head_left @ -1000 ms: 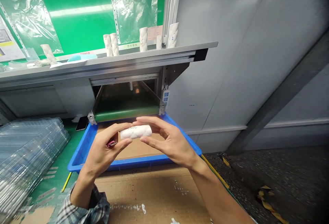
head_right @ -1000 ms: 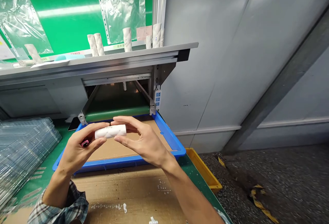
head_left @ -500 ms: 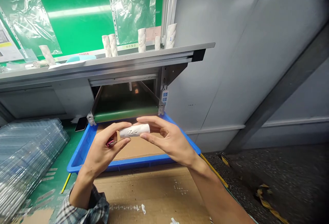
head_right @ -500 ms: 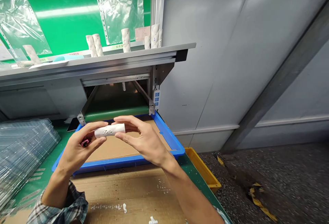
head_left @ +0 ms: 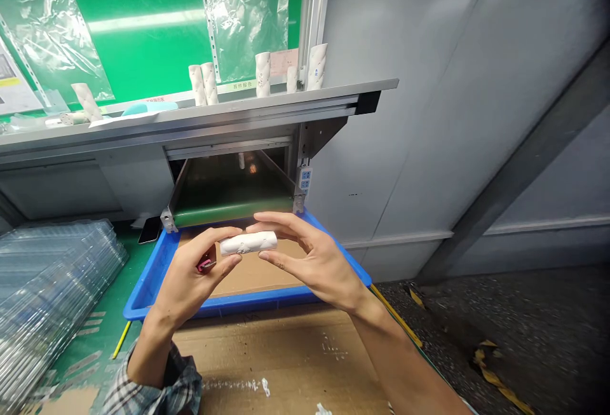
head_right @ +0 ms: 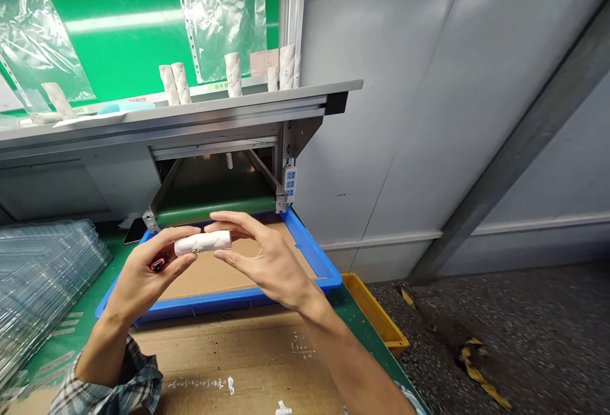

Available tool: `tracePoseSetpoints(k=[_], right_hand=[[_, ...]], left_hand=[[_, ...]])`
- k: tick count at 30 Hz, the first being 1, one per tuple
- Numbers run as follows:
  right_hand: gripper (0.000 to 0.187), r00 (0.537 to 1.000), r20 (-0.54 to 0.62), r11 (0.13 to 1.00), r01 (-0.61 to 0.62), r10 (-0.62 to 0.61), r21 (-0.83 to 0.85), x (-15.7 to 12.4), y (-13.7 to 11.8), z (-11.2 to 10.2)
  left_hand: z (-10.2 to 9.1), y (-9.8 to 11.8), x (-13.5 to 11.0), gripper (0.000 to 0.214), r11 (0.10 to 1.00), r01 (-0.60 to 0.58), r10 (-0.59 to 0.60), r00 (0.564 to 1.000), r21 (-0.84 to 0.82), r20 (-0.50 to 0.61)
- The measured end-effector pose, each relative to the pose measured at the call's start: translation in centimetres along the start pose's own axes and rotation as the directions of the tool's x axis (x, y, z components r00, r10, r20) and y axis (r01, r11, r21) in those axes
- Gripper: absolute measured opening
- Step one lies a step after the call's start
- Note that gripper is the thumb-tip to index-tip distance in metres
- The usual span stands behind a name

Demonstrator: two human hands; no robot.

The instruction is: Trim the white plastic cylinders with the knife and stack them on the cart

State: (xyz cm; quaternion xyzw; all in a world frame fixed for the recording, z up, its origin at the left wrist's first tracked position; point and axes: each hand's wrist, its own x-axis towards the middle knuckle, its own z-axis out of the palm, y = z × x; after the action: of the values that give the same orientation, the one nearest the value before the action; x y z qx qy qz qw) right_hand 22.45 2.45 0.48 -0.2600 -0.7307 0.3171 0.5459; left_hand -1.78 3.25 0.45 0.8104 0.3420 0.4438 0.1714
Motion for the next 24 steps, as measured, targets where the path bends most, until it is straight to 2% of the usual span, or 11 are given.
tracePoseSetpoints(k=[3, 6, 9, 11, 12, 14, 17, 20, 22, 24], right_hand=[[0.040, 0.999, 0.013, 0.996, 0.031, -0.030, -0.078, 0.0, -0.1, -0.1], [0.029, 0.993, 0.016, 0.951, 0.118, -0.118, -0.285, 0.1, 0.1, 0.2], [0.025, 0.962, 0.055, 0.782, 0.250, -0.267, -0.571, 0.2, 0.8, 0.9], [0.021, 0.943, 0.130, 0.672, 0.310, -0.305, -0.673, 0.2, 1.4, 1.4], [0.021, 0.940, 0.159, 0.654, 0.327, -0.303, -0.682, 0.2, 1.7, 1.6], [0.023, 0.943, 0.164, 0.693, 0.325, -0.290, -0.644, 0.2, 2.2, 1.7], [0.023, 0.962, 0.070, 0.819, 0.263, -0.265, -0.511, 0.3, 2.5, 1.5], [0.026, 0.976, 0.007, 0.904, 0.204, -0.217, -0.377, 0.4, 2.2, 1.2], [0.028, 0.982, 0.001, 0.928, 0.177, -0.187, -0.328, 0.4, 2.1, 1.2], [0.033, 0.989, -0.003, 0.945, 0.142, -0.149, -0.294, 0.3, 2.1, 1.3]], left_hand=[[-0.2, 0.1, 0.0, 0.026, 0.999, -0.016, 0.016, 1.000, 0.029, -0.005], [0.2, -0.1, 0.0, 0.022, 0.994, -0.039, 0.043, 0.999, 0.107, -0.034], [1.5, -0.4, 0.0, 0.018, 0.967, 0.009, 0.007, 0.998, 0.253, -0.061], [2.3, -0.7, 0.0, 0.020, 0.941, 0.059, -0.038, 0.997, 0.333, -0.070], [2.6, -0.7, 0.0, 0.023, 0.931, 0.079, -0.057, 0.996, 0.356, -0.072], [2.6, -0.5, -0.1, 0.035, 0.917, 0.105, -0.084, 0.994, 0.384, -0.073], [1.7, 0.2, -0.3, 0.059, 0.900, 0.085, -0.062, 0.996, 0.428, -0.068], [0.7, 0.8, -0.6, 0.043, 0.891, 0.034, -0.007, 0.998, 0.453, -0.060], [0.5, 1.1, -0.7, 0.031, 0.900, 0.026, 0.002, 0.998, 0.435, -0.065], [0.5, 1.2, -0.8, 0.027, 0.911, 0.008, 0.027, 0.997, 0.412, -0.078]])
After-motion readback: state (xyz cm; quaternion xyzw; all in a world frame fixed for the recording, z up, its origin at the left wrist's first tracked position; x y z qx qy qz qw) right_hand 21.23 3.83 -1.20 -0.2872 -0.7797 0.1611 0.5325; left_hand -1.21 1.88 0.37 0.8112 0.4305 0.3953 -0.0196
